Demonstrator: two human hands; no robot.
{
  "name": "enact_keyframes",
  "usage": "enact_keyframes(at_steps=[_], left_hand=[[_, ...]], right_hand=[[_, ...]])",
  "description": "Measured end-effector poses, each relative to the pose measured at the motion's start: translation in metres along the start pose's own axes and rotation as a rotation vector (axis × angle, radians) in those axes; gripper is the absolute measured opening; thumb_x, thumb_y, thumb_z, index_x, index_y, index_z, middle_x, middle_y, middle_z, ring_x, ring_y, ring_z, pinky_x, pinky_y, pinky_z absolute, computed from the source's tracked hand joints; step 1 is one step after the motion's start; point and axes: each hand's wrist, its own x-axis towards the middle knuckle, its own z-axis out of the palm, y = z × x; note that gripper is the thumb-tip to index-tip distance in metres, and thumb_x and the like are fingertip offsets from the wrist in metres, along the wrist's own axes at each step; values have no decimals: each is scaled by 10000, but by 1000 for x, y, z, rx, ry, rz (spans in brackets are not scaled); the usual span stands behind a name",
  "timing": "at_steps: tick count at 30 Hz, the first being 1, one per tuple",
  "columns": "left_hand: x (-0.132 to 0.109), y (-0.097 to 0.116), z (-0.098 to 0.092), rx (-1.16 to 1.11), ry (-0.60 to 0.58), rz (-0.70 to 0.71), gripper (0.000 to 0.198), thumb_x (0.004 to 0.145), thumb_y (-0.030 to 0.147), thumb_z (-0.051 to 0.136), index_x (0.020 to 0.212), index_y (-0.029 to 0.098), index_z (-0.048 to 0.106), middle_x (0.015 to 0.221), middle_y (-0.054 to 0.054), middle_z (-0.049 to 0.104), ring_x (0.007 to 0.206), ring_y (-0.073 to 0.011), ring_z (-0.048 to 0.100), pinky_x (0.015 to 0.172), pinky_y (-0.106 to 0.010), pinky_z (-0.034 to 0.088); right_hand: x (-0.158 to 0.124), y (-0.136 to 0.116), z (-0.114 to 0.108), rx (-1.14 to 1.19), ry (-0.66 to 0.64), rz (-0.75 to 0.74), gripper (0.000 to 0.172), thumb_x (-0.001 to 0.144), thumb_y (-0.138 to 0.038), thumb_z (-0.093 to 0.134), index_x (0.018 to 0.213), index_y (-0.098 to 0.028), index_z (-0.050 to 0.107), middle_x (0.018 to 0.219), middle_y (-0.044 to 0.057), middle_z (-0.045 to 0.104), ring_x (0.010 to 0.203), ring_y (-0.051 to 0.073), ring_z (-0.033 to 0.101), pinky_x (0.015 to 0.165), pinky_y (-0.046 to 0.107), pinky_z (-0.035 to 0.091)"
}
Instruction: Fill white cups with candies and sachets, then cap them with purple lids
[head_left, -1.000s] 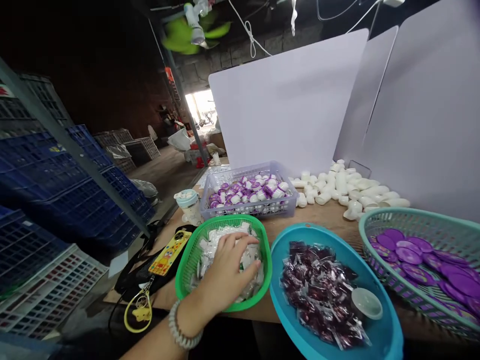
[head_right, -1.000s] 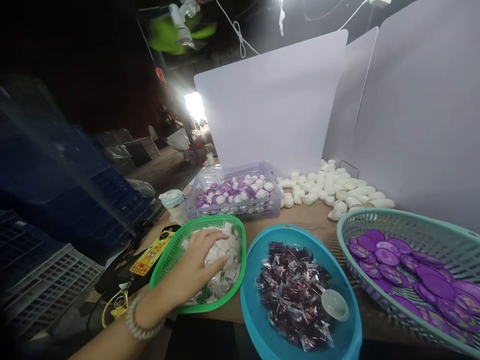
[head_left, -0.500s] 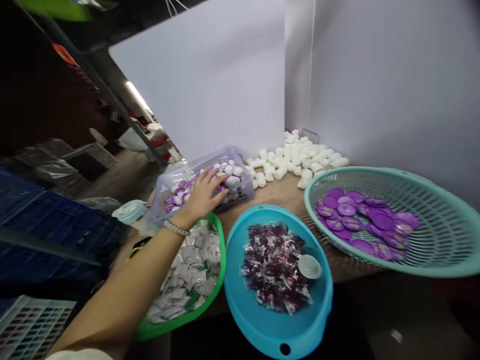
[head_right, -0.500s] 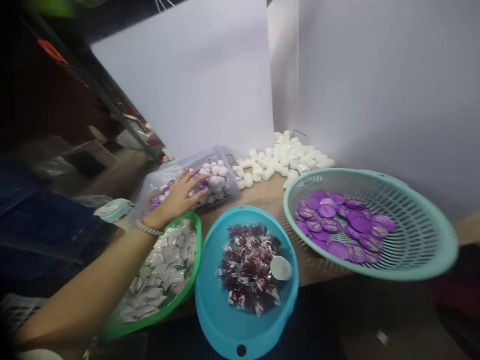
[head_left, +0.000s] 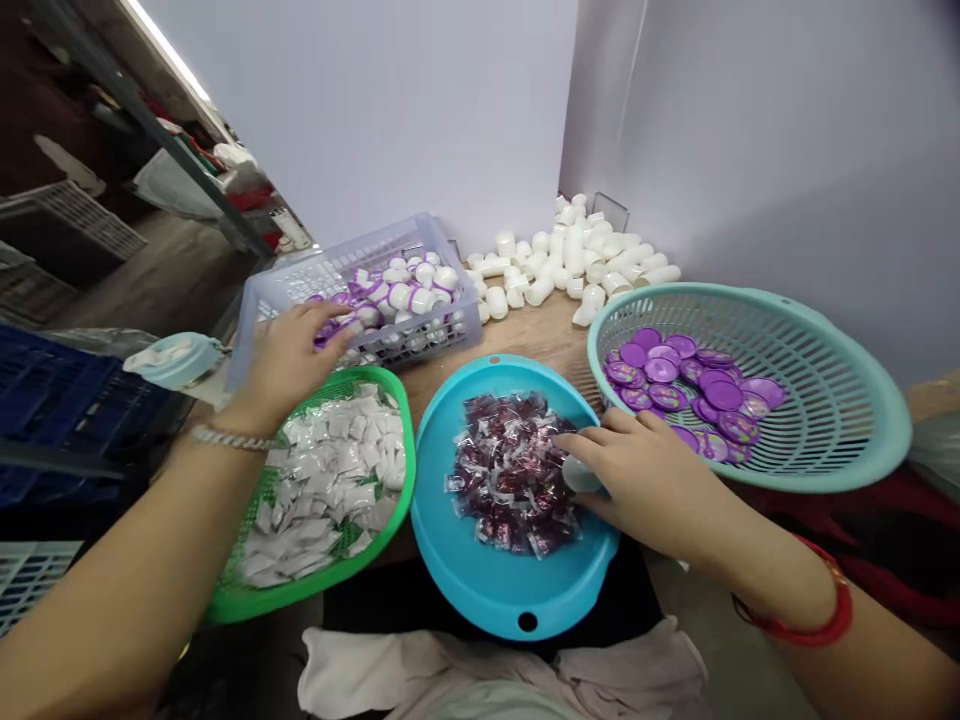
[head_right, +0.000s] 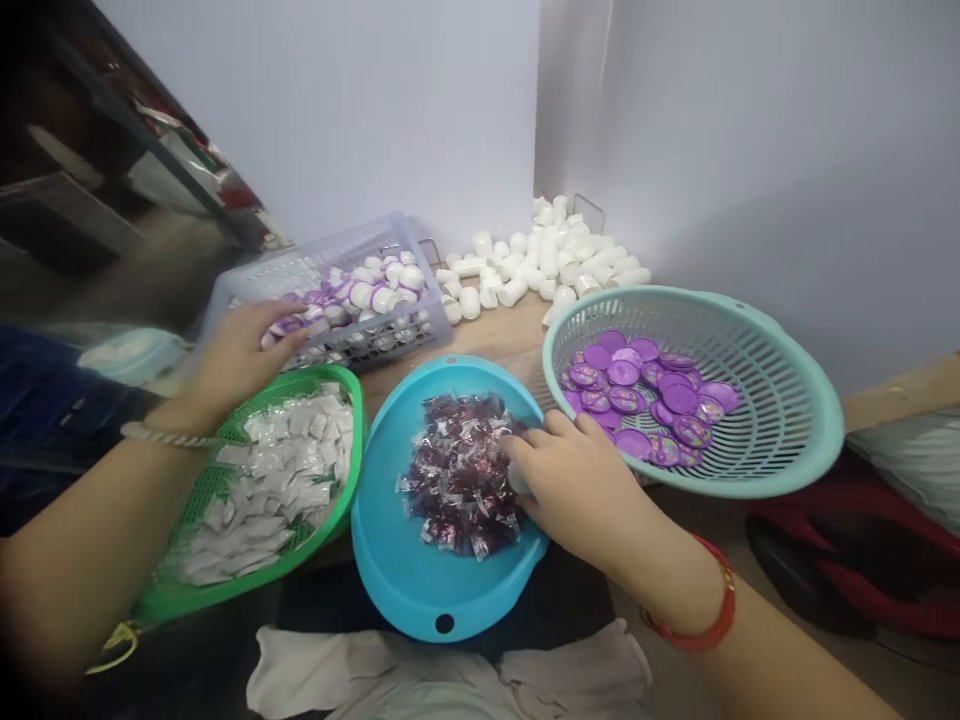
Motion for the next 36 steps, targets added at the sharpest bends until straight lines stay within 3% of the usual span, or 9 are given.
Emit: enact_keyframes(at_steps=[5,8,11,13,17,20,24,29,36], left_hand=[[-62,68,-20,-241,-166,-33,553,954,590,705,1419,294,662,1438,-50,692,1309,-324,653,1148,-524,524],[-102,110,-20,-808,-366,-146,726,807,537,899,1451,341,627,1515,-84,642,1337,-331,638,1143,-498,539],[-134,140,-14,-1404,-590,-298,606,933,558,776,1489,410,585,1422,-65,691,1241,-274,705,1024,-425,625],[-146,143,-13,-1577,-590,-430,513,963,518,751,1446,399,623,1242,-42,743,1114,-224,744,945,-356,647],[-149,103,-16,-1245,-351,-482,454,984,521,673,1404,352,641,1267,-36,707,1090,-231,739,979,-387,624],[-141,58,-11,-447,-303,-235,402,1035,483,471,1272,242,687,1323,-101,639,1209,-286,670,1089,-469,550],[-133,35,14,-202,-446,-106,280,868,404,743,1078,219,738,1193,-99,633,1058,-299,686,1045,-475,545],[-131,52,33,-29,-475,-23,219,841,279,796,1043,218,739,1192,-155,632,1116,-389,635,980,-529,531],[-135,49,9,-91,-390,-26,234,993,345,576,980,249,788,1181,-121,675,1038,-324,669,953,-485,533]], right_hand=[[24,-16,-5,110,-33,-19,223,902,-184,759,1123,-210,744,1046,92,807,1031,359,721,864,499,525],[31,-44,-15,537,146,-108,360,960,-266,737,1308,-261,642,1213,68,786,1013,261,753,832,383,578],[43,-79,-21,737,203,-272,331,961,-244,751,1256,-266,603,1254,66,750,1025,233,749,845,353,605],[53,-95,-22,695,192,-339,361,944,-230,774,1256,-251,594,1328,100,691,1101,259,722,920,402,613],[69,-91,-16,400,25,-139,730,883,-275,844,1508,-209,473,1400,167,605,1086,315,707,939,501,622],[73,-72,-3,22,-283,-38,568,919,-257,773,1456,-203,597,1352,181,658,1161,415,691,930,561,603],[71,-61,13,-132,-490,-6,319,911,-176,716,1218,-236,780,1311,148,727,1197,423,699,882,481,593],[60,-62,9,-55,-369,19,189,957,-156,658,987,-249,819,1149,79,778,1118,288,725,885,364,552],[36,-59,-4,525,75,-16,82,935,-229,709,881,-219,770,1144,99,768,1078,265,724,995,449,556]])
